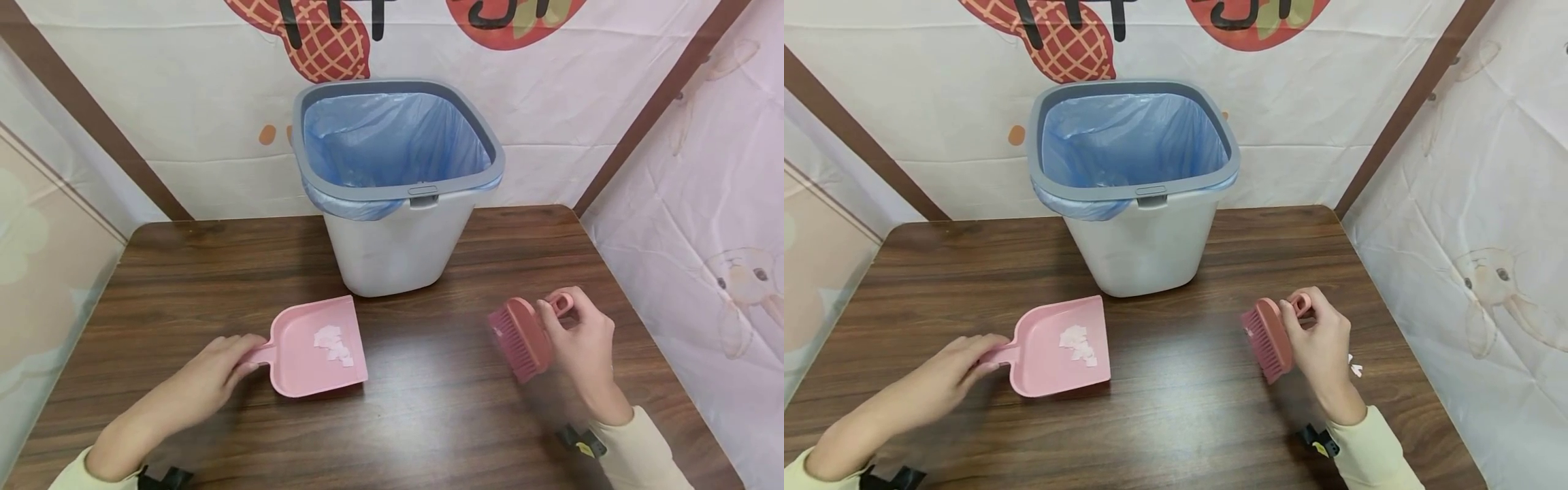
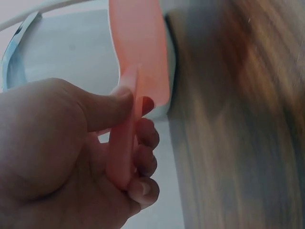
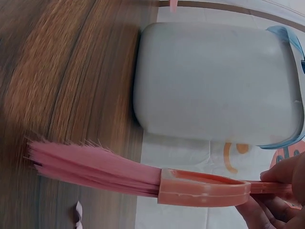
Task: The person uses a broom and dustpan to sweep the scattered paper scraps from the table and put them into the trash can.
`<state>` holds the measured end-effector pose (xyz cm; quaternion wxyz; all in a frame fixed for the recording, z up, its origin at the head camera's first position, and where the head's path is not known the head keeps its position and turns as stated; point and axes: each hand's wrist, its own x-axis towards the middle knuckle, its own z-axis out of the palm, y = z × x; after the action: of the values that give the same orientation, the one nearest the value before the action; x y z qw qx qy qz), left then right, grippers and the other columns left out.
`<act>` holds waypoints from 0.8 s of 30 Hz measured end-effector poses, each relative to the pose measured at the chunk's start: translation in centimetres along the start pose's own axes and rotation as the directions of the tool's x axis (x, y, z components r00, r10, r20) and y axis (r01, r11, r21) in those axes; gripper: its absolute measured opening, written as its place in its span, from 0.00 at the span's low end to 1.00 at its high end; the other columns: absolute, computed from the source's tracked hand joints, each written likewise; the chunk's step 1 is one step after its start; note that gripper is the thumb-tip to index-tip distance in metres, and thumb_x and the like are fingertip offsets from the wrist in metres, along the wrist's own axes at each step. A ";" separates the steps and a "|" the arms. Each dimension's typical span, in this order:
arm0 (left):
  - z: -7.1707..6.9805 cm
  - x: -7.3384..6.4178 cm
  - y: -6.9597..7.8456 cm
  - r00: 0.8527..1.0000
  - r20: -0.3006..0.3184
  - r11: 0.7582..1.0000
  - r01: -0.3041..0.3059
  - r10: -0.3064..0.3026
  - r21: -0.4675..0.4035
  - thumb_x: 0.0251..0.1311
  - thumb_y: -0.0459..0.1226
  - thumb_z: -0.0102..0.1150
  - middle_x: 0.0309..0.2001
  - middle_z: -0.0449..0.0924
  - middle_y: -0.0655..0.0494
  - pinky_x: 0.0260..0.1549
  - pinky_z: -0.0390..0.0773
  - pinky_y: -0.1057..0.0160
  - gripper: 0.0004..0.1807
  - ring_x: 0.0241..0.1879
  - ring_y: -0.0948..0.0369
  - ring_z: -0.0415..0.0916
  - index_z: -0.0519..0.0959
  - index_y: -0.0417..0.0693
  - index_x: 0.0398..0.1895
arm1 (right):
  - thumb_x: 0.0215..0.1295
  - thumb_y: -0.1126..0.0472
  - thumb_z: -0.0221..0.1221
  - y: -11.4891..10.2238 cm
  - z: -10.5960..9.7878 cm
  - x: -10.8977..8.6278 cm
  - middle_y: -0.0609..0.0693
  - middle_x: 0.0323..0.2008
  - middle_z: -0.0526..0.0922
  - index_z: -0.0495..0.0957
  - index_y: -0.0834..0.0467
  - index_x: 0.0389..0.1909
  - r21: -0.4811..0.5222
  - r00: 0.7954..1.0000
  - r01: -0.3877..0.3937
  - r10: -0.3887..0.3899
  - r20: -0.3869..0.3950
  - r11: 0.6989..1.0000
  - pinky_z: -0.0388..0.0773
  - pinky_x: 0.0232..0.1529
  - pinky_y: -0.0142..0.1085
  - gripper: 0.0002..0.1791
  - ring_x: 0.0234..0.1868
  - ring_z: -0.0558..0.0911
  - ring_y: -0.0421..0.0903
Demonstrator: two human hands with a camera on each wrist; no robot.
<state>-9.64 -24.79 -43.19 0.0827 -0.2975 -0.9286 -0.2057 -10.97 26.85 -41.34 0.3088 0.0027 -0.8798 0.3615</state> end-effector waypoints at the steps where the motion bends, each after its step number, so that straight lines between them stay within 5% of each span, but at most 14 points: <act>1: -0.2 -0.1 -0.2 1.000 -0.003 1.000 0.000 0.000 0.002 0.54 0.26 0.69 0.40 0.81 0.67 0.38 0.77 0.55 0.18 0.38 0.62 0.75 0.81 0.50 0.47 | 0.60 0.70 0.69 0.1 -0.2 0.0 0.52 0.25 0.83 0.79 0.63 0.33 -0.006 1.000 0.003 -0.003 -0.001 1.000 0.71 0.25 0.16 0.07 0.24 0.75 0.26; 14: -3.9 0.0 -2.8 0.999 -0.025 0.999 -0.022 0.023 0.045 0.60 0.29 0.67 0.36 0.78 0.68 0.32 0.73 0.58 0.13 0.36 0.67 0.70 0.80 0.48 0.47 | 0.60 0.72 0.68 1.0 -1.4 0.2 0.54 0.26 0.84 0.79 0.65 0.33 -0.043 1.000 0.013 -0.014 -0.022 0.999 0.69 0.26 0.14 0.06 0.26 0.73 0.21; 24: -8.6 1.0 -4.7 0.999 -0.043 0.998 0.003 0.000 0.068 0.64 0.27 0.63 0.38 0.82 0.58 0.38 0.67 0.75 0.11 0.38 0.71 0.72 0.80 0.43 0.48 | 0.61 0.72 0.68 1.1 -1.5 0.3 0.54 0.25 0.83 0.79 0.65 0.33 -0.043 1.000 -0.006 0.005 -0.025 0.999 0.69 0.26 0.14 0.06 0.25 0.74 0.22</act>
<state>-12.95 -31.41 -36.69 0.1127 -0.2892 -0.9334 -0.1802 -10.63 28.68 -41.00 0.3186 -0.0110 -0.8834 0.3435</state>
